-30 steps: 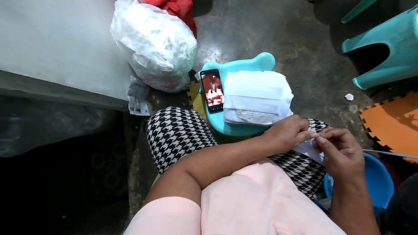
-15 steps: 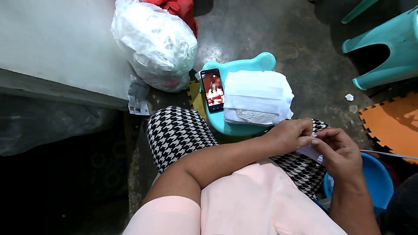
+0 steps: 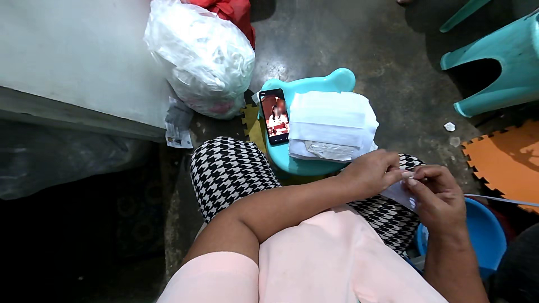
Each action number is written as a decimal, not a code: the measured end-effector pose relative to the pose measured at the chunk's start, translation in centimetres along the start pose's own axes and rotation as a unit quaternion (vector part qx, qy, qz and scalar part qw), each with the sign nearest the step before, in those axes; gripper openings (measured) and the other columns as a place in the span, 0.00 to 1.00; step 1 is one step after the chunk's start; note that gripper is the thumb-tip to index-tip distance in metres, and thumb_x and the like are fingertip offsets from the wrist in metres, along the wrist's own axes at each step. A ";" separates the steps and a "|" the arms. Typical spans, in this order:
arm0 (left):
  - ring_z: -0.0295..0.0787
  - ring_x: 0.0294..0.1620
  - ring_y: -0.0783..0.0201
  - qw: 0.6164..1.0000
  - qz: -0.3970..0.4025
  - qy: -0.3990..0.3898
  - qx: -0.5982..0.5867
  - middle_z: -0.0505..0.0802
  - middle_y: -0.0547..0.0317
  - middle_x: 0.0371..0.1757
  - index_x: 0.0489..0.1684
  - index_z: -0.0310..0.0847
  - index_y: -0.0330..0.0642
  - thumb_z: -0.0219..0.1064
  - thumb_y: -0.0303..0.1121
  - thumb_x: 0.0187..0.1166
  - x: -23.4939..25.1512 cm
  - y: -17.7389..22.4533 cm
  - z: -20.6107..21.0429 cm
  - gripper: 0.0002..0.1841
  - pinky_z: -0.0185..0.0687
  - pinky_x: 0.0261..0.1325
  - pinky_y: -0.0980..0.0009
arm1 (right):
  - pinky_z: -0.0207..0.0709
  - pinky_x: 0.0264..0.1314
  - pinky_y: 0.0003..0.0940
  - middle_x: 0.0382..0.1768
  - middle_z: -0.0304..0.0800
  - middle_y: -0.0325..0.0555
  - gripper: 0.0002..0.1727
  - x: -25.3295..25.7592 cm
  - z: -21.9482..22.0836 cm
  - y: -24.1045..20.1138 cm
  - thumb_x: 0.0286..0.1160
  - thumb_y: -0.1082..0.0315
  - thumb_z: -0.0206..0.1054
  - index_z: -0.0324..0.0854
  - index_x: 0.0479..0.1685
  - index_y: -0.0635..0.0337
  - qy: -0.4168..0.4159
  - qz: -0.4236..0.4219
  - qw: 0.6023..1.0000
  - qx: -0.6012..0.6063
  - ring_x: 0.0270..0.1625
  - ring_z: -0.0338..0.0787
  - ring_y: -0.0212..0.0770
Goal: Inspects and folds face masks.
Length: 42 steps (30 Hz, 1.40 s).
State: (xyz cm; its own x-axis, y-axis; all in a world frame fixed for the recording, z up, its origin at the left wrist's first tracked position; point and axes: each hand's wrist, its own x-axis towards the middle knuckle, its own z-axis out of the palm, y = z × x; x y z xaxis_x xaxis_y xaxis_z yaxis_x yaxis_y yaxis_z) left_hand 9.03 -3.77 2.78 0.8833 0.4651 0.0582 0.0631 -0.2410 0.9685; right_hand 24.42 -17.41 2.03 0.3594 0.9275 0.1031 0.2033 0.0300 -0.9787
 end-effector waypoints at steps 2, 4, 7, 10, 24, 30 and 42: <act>0.84 0.44 0.56 1.000 0.000 0.001 0.013 0.86 0.45 0.43 0.36 0.84 0.28 0.61 0.37 0.88 0.0 -0.1 0.0 0.18 0.80 0.51 0.63 | 0.83 0.40 0.18 0.43 0.84 0.21 0.09 0.0 0.0 0.0 0.76 0.69 0.66 0.81 0.48 0.40 0.004 -0.001 1.000 -0.003 0.37 0.84 0.21; 0.86 0.46 0.57 1.000 0.022 0.003 0.015 0.88 0.43 0.49 0.37 0.85 0.28 0.65 0.36 0.85 0.1 -0.3 0.1 0.16 0.82 0.52 0.64 | 0.83 0.39 0.18 0.42 0.84 0.21 0.07 0.0 0.0 0.0 0.78 0.67 0.65 0.78 0.49 0.43 0.003 -0.001 1.000 -0.025 0.37 0.85 0.20; 0.86 0.41 0.57 0.998 0.056 -0.019 -0.017 0.90 0.42 0.45 0.46 0.84 0.26 0.70 0.29 0.78 0.1 -0.1 0.1 0.12 0.83 0.49 0.63 | 0.84 0.43 0.17 0.44 0.84 0.21 0.07 0.0 0.0 0.0 0.78 0.67 0.66 0.77 0.49 0.45 -0.002 -0.008 0.999 -0.036 0.41 0.85 0.19; 0.88 0.40 0.56 0.997 0.039 -0.049 -0.037 0.90 0.41 0.45 0.57 0.79 0.25 0.69 0.25 0.78 0.1 0.6 -0.1 0.14 0.85 0.49 0.61 | 0.83 0.44 0.17 0.46 0.83 0.23 0.08 0.0 0.0 0.1 0.75 0.68 0.67 0.79 0.47 0.45 0.001 -0.013 0.999 -0.040 0.43 0.85 0.20; 0.85 0.51 0.50 0.997 0.023 -0.066 0.033 0.87 0.39 0.46 0.39 0.85 0.26 0.57 0.39 0.90 0.2 -0.2 0.2 0.21 0.80 0.57 0.57 | 0.79 0.36 0.13 0.43 0.83 0.20 0.06 0.1 0.3 -0.5 0.85 0.67 0.59 0.72 0.52 0.43 0.003 -0.015 0.999 -0.032 0.35 0.82 0.17; 0.85 0.48 0.51 0.997 0.023 -0.067 0.030 0.87 0.40 0.43 0.37 0.83 0.25 0.58 0.39 0.90 0.4 -0.7 0.2 0.21 0.80 0.55 0.59 | 0.79 0.49 0.16 0.48 0.84 0.46 0.18 -0.1 -1.0 -2.3 0.81 0.62 0.59 0.79 0.57 0.70 -0.050 0.008 0.967 -0.248 0.45 0.83 0.22; 0.85 0.62 0.45 0.988 0.017 -0.135 0.079 0.88 0.38 0.56 0.54 0.87 0.33 0.65 0.36 0.85 0.1 -1.3 0.8 0.14 0.79 0.67 0.53 | 0.83 0.55 0.22 0.45 0.88 0.17 0.08 -0.3 -5.6 -2.8 0.82 0.67 0.63 0.79 0.53 0.43 0.057 -0.003 0.993 -0.100 0.48 0.87 0.20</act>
State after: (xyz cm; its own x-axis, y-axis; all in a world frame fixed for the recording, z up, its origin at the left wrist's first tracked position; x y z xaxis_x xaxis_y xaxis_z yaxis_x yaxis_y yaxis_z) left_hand 9.44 -4.09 1.29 0.9763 0.2163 0.0019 0.0851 -0.3924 0.9158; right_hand 28.85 -19.82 5.74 0.4567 0.8786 0.1395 0.3785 -0.0501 -0.9242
